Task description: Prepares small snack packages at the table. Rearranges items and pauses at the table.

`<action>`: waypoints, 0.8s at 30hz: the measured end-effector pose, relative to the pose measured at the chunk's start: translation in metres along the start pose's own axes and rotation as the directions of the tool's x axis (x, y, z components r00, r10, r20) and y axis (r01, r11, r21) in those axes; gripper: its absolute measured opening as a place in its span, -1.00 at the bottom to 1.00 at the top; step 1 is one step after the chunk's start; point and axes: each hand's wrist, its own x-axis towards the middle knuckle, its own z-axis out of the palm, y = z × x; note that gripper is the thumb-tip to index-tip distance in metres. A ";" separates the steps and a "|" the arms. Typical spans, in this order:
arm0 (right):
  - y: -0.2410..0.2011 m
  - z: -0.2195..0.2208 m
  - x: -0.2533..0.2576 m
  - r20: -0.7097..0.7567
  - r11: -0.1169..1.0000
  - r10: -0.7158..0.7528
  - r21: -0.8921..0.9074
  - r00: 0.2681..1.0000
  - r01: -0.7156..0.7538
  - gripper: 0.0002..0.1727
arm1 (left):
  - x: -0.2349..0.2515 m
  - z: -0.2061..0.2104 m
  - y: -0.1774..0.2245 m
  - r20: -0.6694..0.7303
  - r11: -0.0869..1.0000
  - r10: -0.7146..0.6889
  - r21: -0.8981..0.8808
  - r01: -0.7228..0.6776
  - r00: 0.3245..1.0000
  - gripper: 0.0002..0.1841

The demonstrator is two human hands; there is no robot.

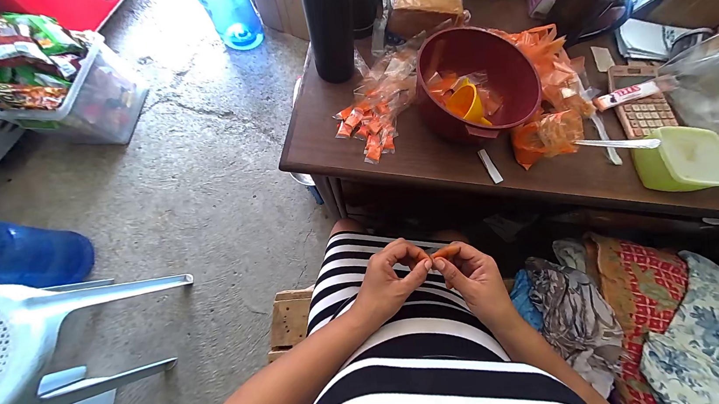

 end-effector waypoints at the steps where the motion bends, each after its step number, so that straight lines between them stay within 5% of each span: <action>1: -0.001 0.000 0.000 -0.006 1.000 0.008 0.010 1.000 -0.007 -0.91 | 0.000 0.000 -0.001 0.007 1.000 0.000 -0.006 0.000 1.000 -0.89; 24: 0.002 0.002 0.000 0.011 0.998 -0.025 0.062 1.000 0.024 -0.90 | 0.000 -0.001 -0.002 -0.019 0.999 -0.007 -0.047 0.006 1.000 -0.90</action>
